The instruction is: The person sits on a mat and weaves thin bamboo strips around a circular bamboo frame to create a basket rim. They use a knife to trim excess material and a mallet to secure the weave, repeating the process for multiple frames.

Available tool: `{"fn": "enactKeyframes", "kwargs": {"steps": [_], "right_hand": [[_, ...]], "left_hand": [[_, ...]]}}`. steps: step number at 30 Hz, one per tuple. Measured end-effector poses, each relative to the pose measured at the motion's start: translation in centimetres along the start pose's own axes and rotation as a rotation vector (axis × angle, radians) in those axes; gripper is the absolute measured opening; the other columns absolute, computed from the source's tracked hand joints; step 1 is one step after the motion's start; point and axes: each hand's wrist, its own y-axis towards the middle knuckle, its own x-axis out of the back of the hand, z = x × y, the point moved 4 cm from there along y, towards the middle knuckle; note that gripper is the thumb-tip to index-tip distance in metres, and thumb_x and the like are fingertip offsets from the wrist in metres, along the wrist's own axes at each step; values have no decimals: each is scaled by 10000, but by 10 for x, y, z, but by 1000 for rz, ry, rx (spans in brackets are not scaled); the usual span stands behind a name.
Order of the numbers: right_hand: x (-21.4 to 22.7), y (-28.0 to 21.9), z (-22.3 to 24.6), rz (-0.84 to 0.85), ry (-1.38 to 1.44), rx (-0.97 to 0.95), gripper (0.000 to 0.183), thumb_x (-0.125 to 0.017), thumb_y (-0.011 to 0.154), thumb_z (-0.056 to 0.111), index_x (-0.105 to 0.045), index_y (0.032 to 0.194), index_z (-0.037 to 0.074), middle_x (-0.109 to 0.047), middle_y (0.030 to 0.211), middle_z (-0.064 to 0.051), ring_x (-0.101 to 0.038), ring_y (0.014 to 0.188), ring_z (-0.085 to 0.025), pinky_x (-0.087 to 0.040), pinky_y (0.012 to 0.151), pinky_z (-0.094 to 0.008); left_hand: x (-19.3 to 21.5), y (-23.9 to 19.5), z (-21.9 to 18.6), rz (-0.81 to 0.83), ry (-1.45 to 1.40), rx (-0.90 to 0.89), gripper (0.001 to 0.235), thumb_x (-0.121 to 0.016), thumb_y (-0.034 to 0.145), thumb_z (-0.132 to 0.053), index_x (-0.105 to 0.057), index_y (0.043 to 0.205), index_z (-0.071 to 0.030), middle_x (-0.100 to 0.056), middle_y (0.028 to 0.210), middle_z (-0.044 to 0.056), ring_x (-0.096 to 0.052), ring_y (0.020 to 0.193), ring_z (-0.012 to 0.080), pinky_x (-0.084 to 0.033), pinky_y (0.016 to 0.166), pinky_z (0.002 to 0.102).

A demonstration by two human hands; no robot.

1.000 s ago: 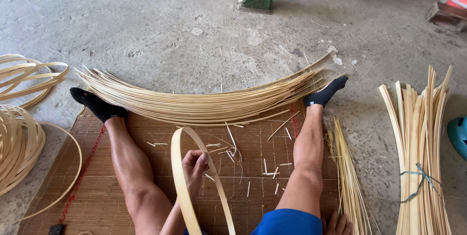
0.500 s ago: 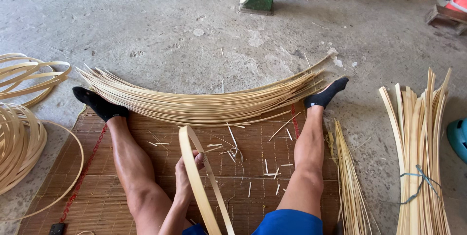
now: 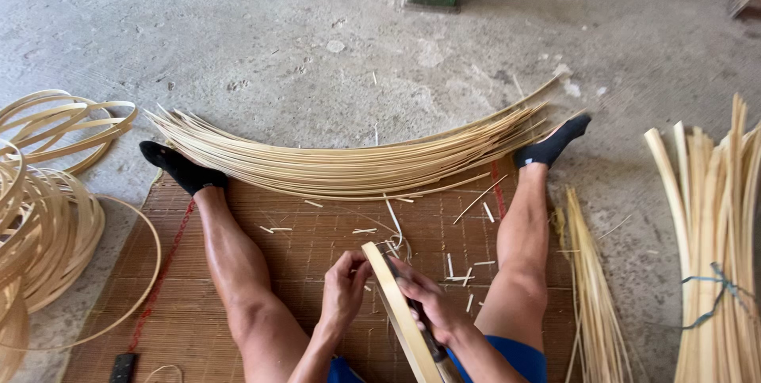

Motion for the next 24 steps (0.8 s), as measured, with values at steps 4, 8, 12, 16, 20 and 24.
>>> {"fn": "enactKeyframes", "kwargs": {"steps": [4, 8, 12, 16, 20, 24], "right_hand": [[-31, 29, -7, 41, 97, -55, 824, -774, 884, 296, -409, 1602, 123, -624, 876, 23, -587, 603, -48, -483, 471, -205], [-19, 26, -16, 30, 47, -79, 791, -788, 887, 330, -447, 1580, 163, -610, 788, 34, -534, 519, -35, -455, 417, -199], [5, 30, -31, -59, 14, -71, 681, -765, 890, 317, -532, 1512, 168, -659, 776, 12, -529, 480, -34, -436, 392, -194], [15, 41, -37, 15, -37, 66, 338, -731, 1004, 223, -649, 1278, 41, -681, 753, -37, -576, 493, -72, -453, 384, -236], [19, 42, -47, -122, -9, 93, 278, -659, 937, 167, -737, 1202, 143, -701, 681, -38, -592, 448, -66, -431, 338, -219], [27, 34, -25, -282, -91, 16, 108, -664, 997, 131, -703, 1085, 81, -647, 700, -10, -541, 468, -57, -394, 366, -211]], "left_hand": [[12, -10, -2, -47, 26, 18, 195, -614, 905, 25, -679, 1079, -33, -753, 879, 73, -726, 762, 146, -607, 668, 298], [11, -8, 14, -7, -126, 167, 87, -653, 966, -26, -687, 1045, -19, -721, 853, 76, -656, 753, 130, -549, 637, 302], [3, -8, 25, 24, -297, 219, 82, -686, 1017, -67, -691, 1032, 13, -688, 855, 103, -601, 765, 123, -506, 658, 300], [3, -6, 20, -14, 55, -34, 46, -677, 933, -50, -673, 961, -14, -751, 814, 91, -743, 708, 152, -608, 620, 304], [3, -5, 15, -15, 23, -37, 55, -692, 938, -42, -662, 905, -11, -769, 811, 107, -789, 744, 165, -648, 630, 297], [-6, -2, -17, 40, 61, -130, 58, -670, 941, -25, -636, 894, -25, -743, 821, 86, -753, 710, 154, -623, 568, 289]]}}
